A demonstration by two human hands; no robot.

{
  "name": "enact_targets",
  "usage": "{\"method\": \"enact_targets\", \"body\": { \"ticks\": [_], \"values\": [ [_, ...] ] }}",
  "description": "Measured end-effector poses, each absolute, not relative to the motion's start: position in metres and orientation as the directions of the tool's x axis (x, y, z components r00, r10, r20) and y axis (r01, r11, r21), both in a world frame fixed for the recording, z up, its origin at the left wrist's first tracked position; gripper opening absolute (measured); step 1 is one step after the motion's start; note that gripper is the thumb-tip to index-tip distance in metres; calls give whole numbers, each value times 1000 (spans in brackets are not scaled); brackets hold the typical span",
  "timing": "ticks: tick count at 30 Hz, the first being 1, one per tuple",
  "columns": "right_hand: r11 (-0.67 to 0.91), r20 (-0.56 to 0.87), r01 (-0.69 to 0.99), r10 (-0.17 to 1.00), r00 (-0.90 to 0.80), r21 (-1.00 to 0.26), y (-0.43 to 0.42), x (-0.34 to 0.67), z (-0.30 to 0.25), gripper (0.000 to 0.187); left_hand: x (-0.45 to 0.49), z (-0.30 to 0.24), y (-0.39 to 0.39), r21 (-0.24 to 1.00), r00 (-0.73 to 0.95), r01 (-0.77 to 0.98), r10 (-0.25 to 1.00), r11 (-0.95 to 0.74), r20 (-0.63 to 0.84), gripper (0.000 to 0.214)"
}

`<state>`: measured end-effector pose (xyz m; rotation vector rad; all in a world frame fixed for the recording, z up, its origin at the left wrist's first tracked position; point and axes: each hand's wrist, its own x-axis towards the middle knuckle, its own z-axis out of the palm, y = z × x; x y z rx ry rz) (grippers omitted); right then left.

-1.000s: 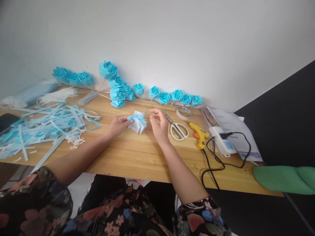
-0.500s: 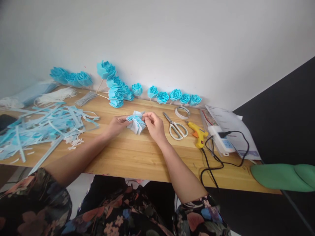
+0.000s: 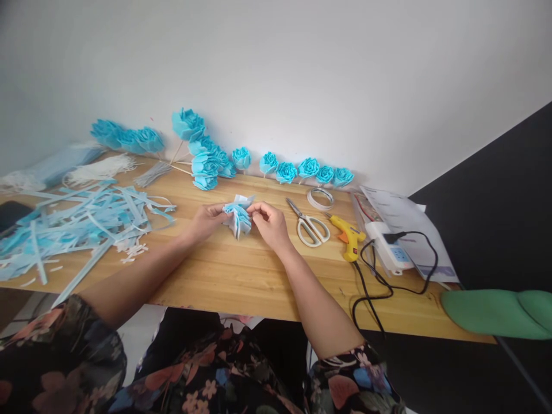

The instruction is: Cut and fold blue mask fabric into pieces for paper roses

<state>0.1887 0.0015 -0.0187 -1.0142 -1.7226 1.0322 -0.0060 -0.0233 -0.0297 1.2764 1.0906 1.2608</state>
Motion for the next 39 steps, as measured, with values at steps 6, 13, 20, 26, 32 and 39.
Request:
{"method": "enact_targets", "body": {
  "ticks": [6,13,20,26,32,39],
  "values": [
    [348,244,245,895,-373,-905,-1,186,-18,26,-6,-29,-25,995,95,-45,991,-90,94,34],
    [368,225,266,867,-445,-891,-6,183,-15,36,-5,-28,-25,994,101,-46,990,-98,102,32],
    [451,260,307,825,-502,-838,-5,183,-12,34,-4,-25,-26,994,104,-30,988,-109,112,30],
    [463,282,325,835,-473,-825,-6,184,-11,32,-4,-24,-27,995,112,-29,989,-98,101,34],
    [497,363,292,837,-409,-817,-5,183,-10,26,-6,-26,-26,998,106,-14,992,-66,67,33],
    [461,325,293,852,-411,-838,-6,184,-10,27,-6,-26,-26,999,131,-18,991,-39,41,35]
  ]
}}
